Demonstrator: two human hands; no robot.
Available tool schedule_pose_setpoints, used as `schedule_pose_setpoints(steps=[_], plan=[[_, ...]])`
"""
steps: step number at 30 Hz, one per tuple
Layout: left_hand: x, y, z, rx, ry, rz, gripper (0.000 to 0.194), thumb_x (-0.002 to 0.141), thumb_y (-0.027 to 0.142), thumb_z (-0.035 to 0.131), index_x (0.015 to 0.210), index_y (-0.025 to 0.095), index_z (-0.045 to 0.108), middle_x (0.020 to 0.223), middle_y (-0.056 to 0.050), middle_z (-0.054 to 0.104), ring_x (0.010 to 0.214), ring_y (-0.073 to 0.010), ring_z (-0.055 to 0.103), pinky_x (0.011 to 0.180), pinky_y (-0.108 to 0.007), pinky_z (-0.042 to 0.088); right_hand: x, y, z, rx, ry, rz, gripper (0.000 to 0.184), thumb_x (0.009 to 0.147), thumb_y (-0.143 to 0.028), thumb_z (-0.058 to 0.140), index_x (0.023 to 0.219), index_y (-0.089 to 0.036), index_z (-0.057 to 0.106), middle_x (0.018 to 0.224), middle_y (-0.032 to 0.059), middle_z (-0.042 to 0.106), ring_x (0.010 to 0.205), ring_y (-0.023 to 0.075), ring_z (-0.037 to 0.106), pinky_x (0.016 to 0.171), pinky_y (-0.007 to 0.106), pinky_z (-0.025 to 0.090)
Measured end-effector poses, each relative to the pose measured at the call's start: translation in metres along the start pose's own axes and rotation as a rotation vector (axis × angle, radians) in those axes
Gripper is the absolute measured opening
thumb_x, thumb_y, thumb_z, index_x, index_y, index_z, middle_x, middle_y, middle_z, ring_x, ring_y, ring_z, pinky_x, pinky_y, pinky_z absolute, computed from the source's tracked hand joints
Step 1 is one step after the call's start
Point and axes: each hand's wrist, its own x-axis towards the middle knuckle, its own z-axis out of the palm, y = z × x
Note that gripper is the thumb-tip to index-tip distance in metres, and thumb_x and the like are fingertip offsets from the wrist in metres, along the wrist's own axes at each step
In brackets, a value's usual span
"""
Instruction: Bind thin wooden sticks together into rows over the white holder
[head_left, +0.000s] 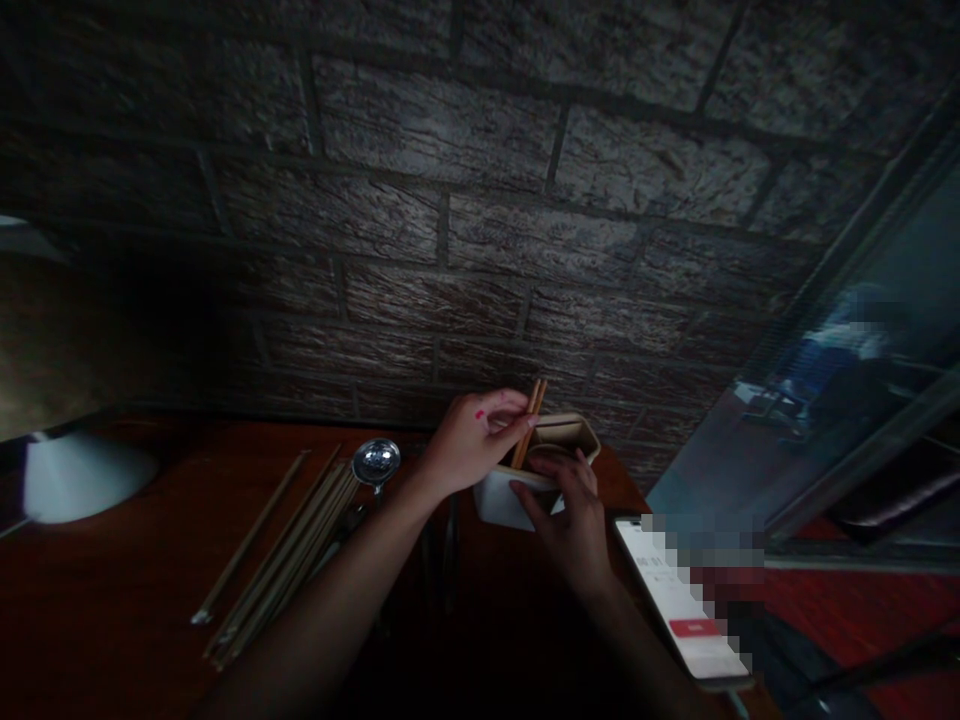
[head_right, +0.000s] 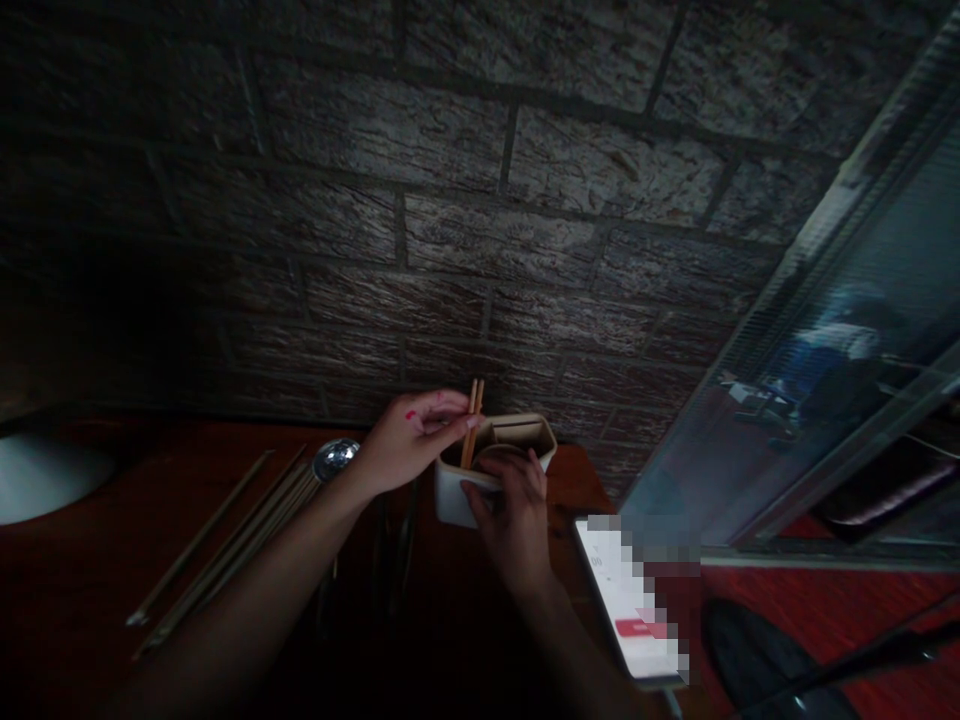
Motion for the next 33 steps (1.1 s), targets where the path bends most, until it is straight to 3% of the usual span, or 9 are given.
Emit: schedule_pose_setpoints(steps=[11, 24, 26, 30, 33], plan=[[0.001, -0.003, -0.001, 0.024, -0.023, -0.011, 0.018, 0.084, 0.030, 0.066, 0.094, 0.015, 0.066, 0.094, -0.007, 0.075, 0.090, -0.0195, 0.072, 0.076, -0.028, 0.057, -0.001, 0.003, 0.001, -0.011, -0.004, -0.015, 0.026, 0.083, -0.031, 0.070, 0.106, -0.024, 0.061, 0.104, 0.0051, 0.070, 0.104, 0.0238, 0.063, 0.109, 0.055, 0.034], [0.001, -0.003, -0.004, -0.009, -0.140, -0.056, 0.019, 0.083, 0.025, 0.066, 0.097, 0.014, 0.066, 0.100, -0.009, 0.073, 0.093, -0.0184, 0.070, 0.083, -0.029, 0.054, 0.000, 0.002, 0.000, 0.004, -0.003, -0.012, 0.029, 0.081, -0.028, 0.073, 0.107, -0.024, 0.061, 0.106, 0.0043, 0.069, 0.106, 0.0226, 0.061, 0.111, 0.052, 0.033], [0.001, -0.005, -0.008, 0.026, -0.172, -0.070, 0.026, 0.081, 0.025, 0.068, 0.104, 0.014, 0.064, 0.103, -0.009, 0.073, 0.096, -0.0191, 0.070, 0.085, -0.030, 0.053, 0.000, 0.002, 0.000, 0.005, -0.001, -0.019, 0.029, 0.081, -0.028, 0.073, 0.106, -0.024, 0.060, 0.106, 0.0046, 0.069, 0.105, 0.0224, 0.062, 0.111, 0.052, 0.033], [-0.002, -0.008, -0.014, 0.272, -0.257, -0.098, 0.059, 0.076, 0.030, 0.074, 0.129, 0.016, 0.052, 0.107, -0.011, 0.073, 0.103, -0.0241, 0.068, 0.094, -0.039, 0.048, -0.001, 0.002, 0.000, 0.000, -0.006, -0.013, 0.028, 0.081, -0.029, 0.072, 0.106, -0.024, 0.061, 0.105, 0.0046, 0.069, 0.105, 0.0227, 0.061, 0.111, 0.053, 0.032], [-0.006, -0.009, -0.013, 0.447, -0.347, -0.091, 0.071, 0.074, 0.036, 0.076, 0.136, 0.021, 0.043, 0.109, -0.008, 0.073, 0.113, -0.0280, 0.063, 0.109, -0.051, 0.032, 0.000, 0.002, 0.000, 0.004, -0.018, -0.004, 0.026, 0.082, -0.028, 0.071, 0.106, -0.023, 0.062, 0.105, 0.0051, 0.069, 0.106, 0.0232, 0.061, 0.110, 0.053, 0.033]])
